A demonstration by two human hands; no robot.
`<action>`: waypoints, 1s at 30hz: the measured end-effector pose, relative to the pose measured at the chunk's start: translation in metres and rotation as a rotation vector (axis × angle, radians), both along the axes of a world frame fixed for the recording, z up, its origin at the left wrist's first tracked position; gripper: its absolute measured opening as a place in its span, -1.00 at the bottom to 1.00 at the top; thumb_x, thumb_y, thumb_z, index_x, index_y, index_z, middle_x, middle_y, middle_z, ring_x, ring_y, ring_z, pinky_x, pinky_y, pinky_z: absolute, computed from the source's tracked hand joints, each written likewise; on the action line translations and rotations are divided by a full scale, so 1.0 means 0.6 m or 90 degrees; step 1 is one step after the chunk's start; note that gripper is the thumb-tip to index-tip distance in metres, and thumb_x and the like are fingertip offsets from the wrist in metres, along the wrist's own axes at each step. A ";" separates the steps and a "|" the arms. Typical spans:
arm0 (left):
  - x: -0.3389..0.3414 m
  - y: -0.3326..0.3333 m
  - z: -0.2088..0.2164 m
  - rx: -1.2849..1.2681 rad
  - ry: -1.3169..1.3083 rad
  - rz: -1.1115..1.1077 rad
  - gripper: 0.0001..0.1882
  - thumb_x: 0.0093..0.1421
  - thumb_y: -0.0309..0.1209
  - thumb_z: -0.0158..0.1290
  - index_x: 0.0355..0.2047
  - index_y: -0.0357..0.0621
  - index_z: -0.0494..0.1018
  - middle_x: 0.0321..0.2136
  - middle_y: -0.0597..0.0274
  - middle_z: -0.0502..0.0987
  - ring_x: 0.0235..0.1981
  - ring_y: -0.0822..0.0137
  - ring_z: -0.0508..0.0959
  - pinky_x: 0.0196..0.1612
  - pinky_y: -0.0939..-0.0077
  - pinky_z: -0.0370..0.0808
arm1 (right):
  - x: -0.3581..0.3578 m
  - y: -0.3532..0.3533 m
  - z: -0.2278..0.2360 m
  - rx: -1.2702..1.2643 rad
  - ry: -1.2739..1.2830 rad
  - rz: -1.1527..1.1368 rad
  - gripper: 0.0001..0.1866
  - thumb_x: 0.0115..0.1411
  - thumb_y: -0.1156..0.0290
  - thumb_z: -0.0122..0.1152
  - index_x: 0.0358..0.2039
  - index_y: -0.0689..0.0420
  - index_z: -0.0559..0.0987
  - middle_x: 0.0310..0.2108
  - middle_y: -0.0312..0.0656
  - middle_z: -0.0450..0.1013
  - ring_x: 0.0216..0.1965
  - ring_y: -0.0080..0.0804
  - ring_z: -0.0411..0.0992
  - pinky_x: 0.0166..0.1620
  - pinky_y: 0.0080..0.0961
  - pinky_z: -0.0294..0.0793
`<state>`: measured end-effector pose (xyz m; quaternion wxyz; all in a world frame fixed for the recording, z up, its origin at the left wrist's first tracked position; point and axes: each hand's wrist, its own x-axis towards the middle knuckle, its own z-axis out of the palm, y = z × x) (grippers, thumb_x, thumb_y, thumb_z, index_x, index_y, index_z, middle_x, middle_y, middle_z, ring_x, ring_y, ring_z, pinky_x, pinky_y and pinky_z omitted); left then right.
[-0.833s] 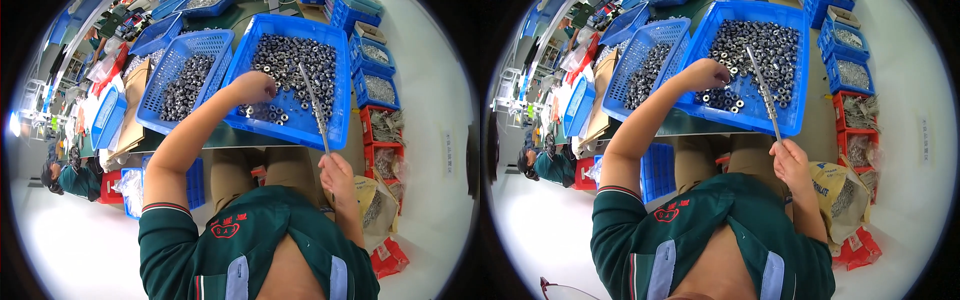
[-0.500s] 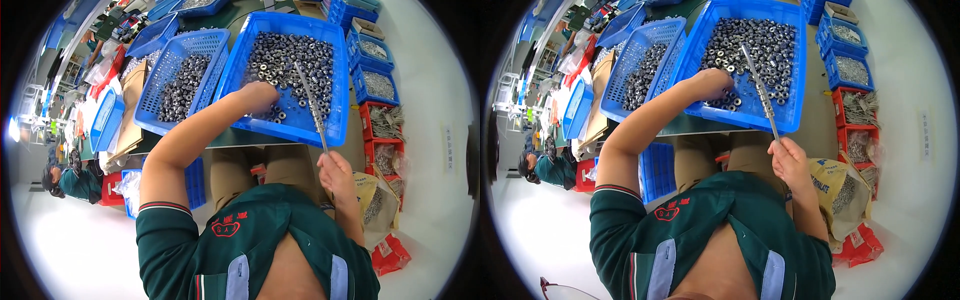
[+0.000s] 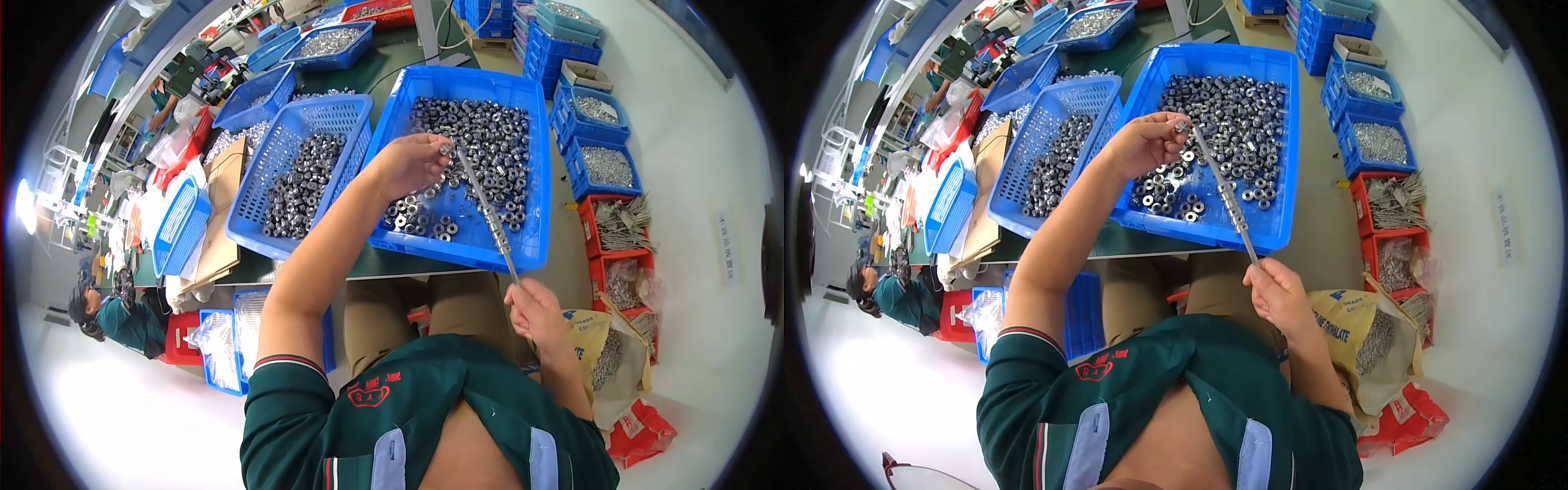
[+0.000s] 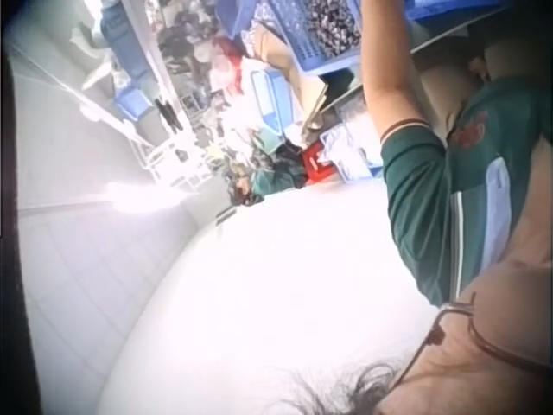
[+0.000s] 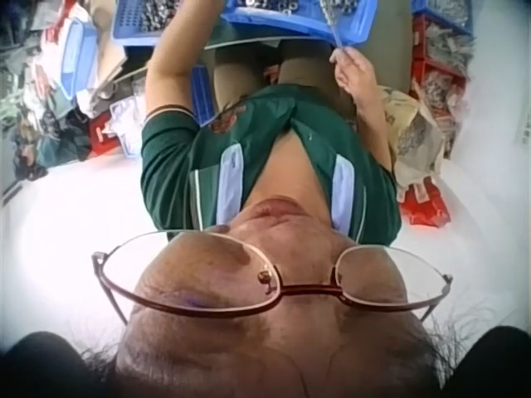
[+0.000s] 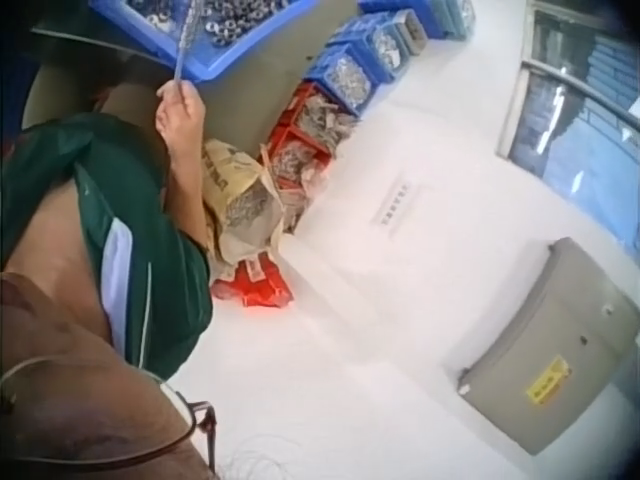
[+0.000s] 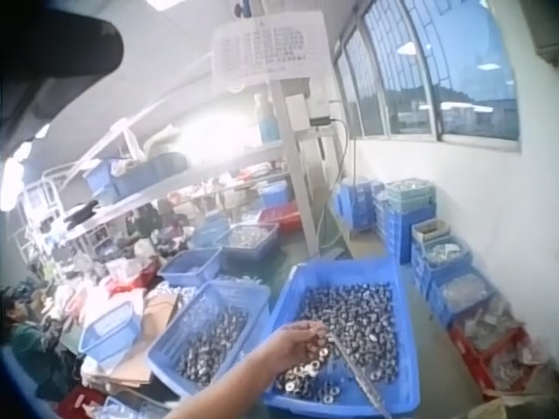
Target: The recorder picks up small metal rings from a blue plastic basket and slides them onto a thin metal rod held in the other hand.
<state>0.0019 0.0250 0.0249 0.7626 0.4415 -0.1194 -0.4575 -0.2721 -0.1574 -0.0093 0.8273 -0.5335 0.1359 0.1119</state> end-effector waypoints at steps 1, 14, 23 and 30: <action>-0.005 -0.006 0.002 -0.005 -0.002 0.012 -0.84 0.19 -0.45 -0.06 -0.22 -0.18 0.37 -0.51 0.29 0.40 -0.53 0.46 0.33 -0.41 0.61 0.33 | 0.002 0.000 -0.002 -0.001 -0.003 0.010 -0.81 0.28 0.36 -0.08 -0.42 0.19 0.37 -0.76 -0.43 0.14 -0.79 -0.77 0.02 -0.72 -0.80 0.02; -0.011 -0.027 0.000 0.033 -0.078 -0.056 -0.72 0.25 -0.30 -0.10 -0.26 -0.29 0.44 -0.57 0.28 0.42 -0.61 0.53 0.30 -0.50 0.66 0.29 | 0.006 -0.002 0.000 -0.007 -0.008 0.012 -0.81 0.28 0.37 -0.08 -0.41 0.22 0.38 -0.77 -0.45 0.12 -0.79 -0.78 0.00 -0.73 -0.80 0.00; -0.065 -0.046 -0.004 0.155 -0.193 -0.166 -0.68 0.21 -0.22 0.01 -0.19 -0.23 0.49 -0.57 0.39 0.42 -0.55 0.56 0.37 -0.49 0.69 0.27 | 0.017 0.010 0.005 -0.011 -0.019 -0.023 -0.79 0.28 0.34 -0.08 -0.40 0.22 0.38 -0.78 -0.43 0.13 -0.80 -0.78 -0.01 -0.73 -0.79 -0.02; -0.017 -0.011 -0.010 0.369 -0.671 -0.040 -0.74 0.14 -0.31 0.06 -0.27 -0.25 0.50 -0.49 0.33 0.50 -0.49 0.52 0.43 -0.41 0.63 0.38 | 0.001 0.008 0.007 -0.022 -0.006 -0.051 -0.79 0.28 0.34 -0.07 -0.42 0.21 0.38 -0.78 -0.43 0.13 -0.80 -0.78 -0.01 -0.73 -0.80 -0.02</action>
